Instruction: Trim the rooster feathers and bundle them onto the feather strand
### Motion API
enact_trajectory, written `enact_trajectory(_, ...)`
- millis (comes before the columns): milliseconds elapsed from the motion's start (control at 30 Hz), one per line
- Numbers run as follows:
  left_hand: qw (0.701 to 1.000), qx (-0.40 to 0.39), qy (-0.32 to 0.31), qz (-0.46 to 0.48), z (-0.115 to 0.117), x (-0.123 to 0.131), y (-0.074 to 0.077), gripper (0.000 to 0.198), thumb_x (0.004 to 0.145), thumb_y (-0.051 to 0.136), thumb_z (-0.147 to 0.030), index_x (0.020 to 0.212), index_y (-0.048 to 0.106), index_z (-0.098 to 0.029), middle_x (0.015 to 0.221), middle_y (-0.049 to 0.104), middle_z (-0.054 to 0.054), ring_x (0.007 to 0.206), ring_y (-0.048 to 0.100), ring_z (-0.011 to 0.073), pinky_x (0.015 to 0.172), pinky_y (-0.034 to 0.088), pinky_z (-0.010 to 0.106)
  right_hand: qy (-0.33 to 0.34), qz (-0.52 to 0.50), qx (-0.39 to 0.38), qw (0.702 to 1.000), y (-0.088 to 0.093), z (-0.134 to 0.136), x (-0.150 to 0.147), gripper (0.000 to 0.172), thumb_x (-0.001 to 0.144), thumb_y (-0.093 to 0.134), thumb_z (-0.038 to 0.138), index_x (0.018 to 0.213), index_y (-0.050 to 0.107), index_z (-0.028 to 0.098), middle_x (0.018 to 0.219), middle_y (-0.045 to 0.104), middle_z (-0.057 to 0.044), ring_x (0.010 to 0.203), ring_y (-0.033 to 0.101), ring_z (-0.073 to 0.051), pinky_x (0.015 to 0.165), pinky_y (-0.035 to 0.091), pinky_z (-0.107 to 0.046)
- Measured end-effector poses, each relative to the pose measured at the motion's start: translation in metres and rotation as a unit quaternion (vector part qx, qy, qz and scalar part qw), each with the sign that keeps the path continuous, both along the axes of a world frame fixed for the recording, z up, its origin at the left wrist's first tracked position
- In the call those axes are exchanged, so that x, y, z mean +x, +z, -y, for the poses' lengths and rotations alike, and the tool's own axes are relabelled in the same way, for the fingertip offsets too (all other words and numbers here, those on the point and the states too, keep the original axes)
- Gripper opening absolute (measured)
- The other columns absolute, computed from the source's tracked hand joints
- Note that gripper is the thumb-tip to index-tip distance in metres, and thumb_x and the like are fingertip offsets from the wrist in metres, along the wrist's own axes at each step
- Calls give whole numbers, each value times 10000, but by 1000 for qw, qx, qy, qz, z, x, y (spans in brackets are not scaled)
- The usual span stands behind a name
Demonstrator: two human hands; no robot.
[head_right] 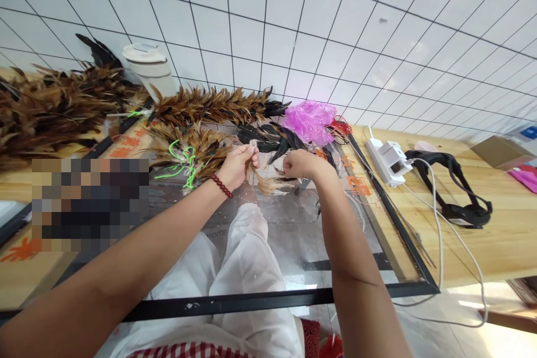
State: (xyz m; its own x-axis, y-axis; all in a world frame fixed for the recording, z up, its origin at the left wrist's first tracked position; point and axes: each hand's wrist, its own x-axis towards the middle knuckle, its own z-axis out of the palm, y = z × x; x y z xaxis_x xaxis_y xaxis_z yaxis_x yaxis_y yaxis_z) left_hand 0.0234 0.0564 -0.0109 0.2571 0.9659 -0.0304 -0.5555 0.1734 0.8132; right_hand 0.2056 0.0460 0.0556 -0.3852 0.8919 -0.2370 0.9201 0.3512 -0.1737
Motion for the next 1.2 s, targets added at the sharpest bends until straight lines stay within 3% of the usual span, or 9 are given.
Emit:
enact_trajectory(167, 997, 51, 11, -64, 1, 6, -4, 187, 768, 662, -264, 661, 614, -119, 733, 668, 48, 676, 603, 111, 677, 474, 234, 32, -51, 90, 994, 18, 11, -14, 174, 712, 536, 127, 700, 696, 194, 652, 665, 0, 567, 522, -118, 550, 321, -245)
enact_trajectory(300, 989, 84, -18, -117, 4, 9, -5, 184, 759, 671, -272, 651, 648, -125, 680, 667, 39, 652, 589, 105, 651, 458, 216, 63, -124, 154, 978, 16, 7, -19, 197, 760, 534, 149, 753, 727, 191, 763, 706, -38, 688, 588, -154, 632, 362, -259)
enact_trajectory(400, 989, 83, -33, -117, 5, 8, -3, 200, 764, 672, -262, 627, 633, -122, 615, 632, 27, 593, 568, 95, 624, 459, 218, 35, -192, 175, 965, 10, 1, -17, 165, 745, 575, 159, 808, 725, 188, 745, 699, -34, 686, 596, -162, 653, 383, -269)
enact_trajectory(567, 995, 60, 4, -79, 4, 7, -2, 214, 769, 677, -268, 638, 605, -114, 610, 616, 26, 575, 575, 91, 616, 473, 221, -13, -292, 166, 942, 5, -4, -5, 182, 764, 562, 180, 887, 697, 173, 799, 701, -32, 695, 603, -157, 666, 428, -272)
enact_trajectory(733, 998, 21, 38, -43, 1, 8, -5, 254, 750, 693, -329, 671, 572, -119, 611, 617, 24, 536, 588, 105, 550, 478, 231, 1, -284, 142, 948, 7, 1, -9, 203, 748, 542, 158, 914, 657, 141, 726, 650, -22, 639, 572, -131, 608, 422, -239)
enact_trajectory(900, 998, 27, 48, -23, 0, 7, -7, 282, 729, 710, -356, 670, 576, -115, 604, 616, 20, 546, 598, 104, 590, 498, 242, -53, -271, 79, 958, 2, -2, -12, 269, 721, 601, 196, 970, 663, 118, 740, 649, -30, 614, 539, -122, 610, 419, -250)
enact_trajectory(1067, 997, 33, 58, -26, 1, 6, -6, 263, 738, 699, -340, 676, 586, -110, 606, 623, 22, 549, 596, 98, 609, 499, 238, -113, -409, -9, 906, -8, -11, -9, 282, 728, 629, 365, 876, 666, 127, 761, 661, -42, 637, 566, -127, 630, 437, -260)
enact_trajectory(1200, 998, 30, 52, -34, 0, 6, -6, 257, 730, 701, -338, 681, 593, -110, 608, 625, 21, 548, 600, 104, 589, 500, 238, -121, -402, 25, 907, -10, -13, -8, 267, 747, 605, 401, 767, 636, 137, 645, 607, -14, 574, 521, -118, 576, 397, -250)
